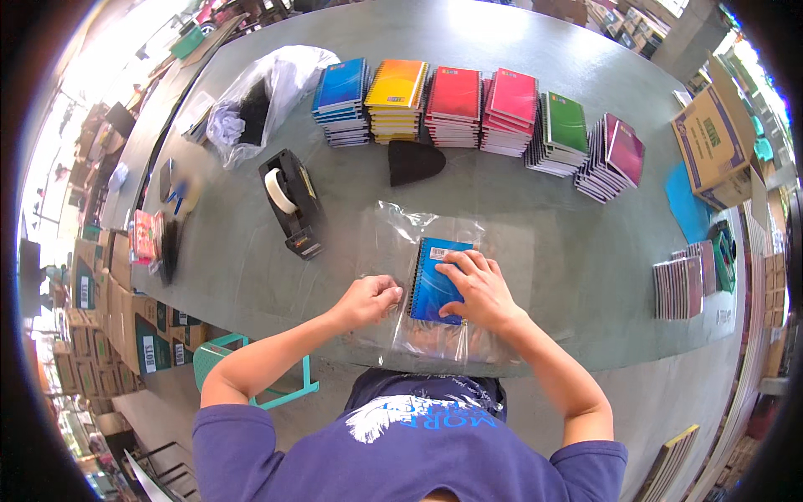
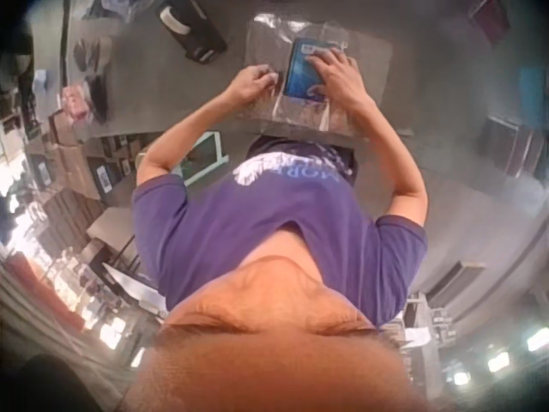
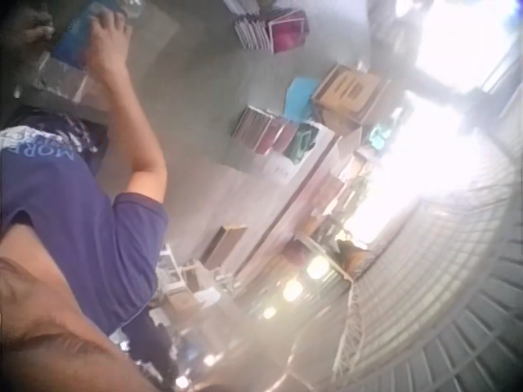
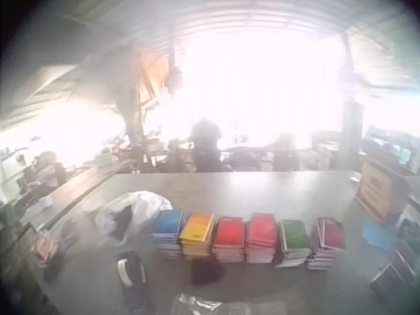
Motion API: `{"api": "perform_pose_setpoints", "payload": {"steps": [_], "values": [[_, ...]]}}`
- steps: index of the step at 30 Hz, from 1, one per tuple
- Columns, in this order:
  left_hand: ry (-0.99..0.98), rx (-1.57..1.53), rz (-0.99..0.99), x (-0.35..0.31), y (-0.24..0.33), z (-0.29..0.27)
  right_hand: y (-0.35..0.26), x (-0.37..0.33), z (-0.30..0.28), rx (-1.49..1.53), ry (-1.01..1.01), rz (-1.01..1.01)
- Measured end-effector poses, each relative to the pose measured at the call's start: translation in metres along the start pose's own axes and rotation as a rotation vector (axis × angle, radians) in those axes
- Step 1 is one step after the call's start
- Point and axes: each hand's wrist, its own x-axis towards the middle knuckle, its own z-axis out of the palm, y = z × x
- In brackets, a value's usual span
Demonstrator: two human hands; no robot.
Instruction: The person gathers notebooks of different colors, stacks them together, and places them into a plastic bag before sealing it with tape.
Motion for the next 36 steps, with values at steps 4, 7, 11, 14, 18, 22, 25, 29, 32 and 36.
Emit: {"api": "perform_pose_setpoints", "payload": {"steps": [4,7,11,14,18,22,25,29,32,36], "values": [[0.184,0.496,0.534,0.008,0.039,0.023,0.011,-0.002,0.000,0.031,0.020,0.005],[0.224,0.708,0.674,0.025,0.029,0.054,0.014,0.005,0.015,0.084,0.005,-0.031],[0.111,0.814,0.486,0.032,0.038,0.066,0.021,0.006,0.020,0.089,-0.017,-0.022],[0.110,0.894,0.489,0.034,0.036,0.066,0.020,0.010,0.002,0.062,-0.085,-0.049],[0.105,0.836,0.449,0.035,0.033,0.071,0.036,0.037,-0.027,0.353,-0.063,-0.154],[0.097,0.853,0.310,0.032,0.046,0.073,-0.005,0.066,-0.033,0.404,-0.029,0.136],[0.141,0.894,0.334,0.035,0.046,0.074,0.030,0.094,-0.024,0.321,0.133,0.115],[0.217,0.908,0.424,0.032,0.039,0.077,0.047,0.066,-0.058,0.143,0.406,-0.253],[0.186,0.829,0.318,0.027,0.044,0.081,0.032,0.018,-0.031,0.138,-0.040,-0.385],[0.360,0.809,0.538,0.004,0.039,0.090,0.039,-0.003,-0.017,-0.004,0.019,-0.363]]}}
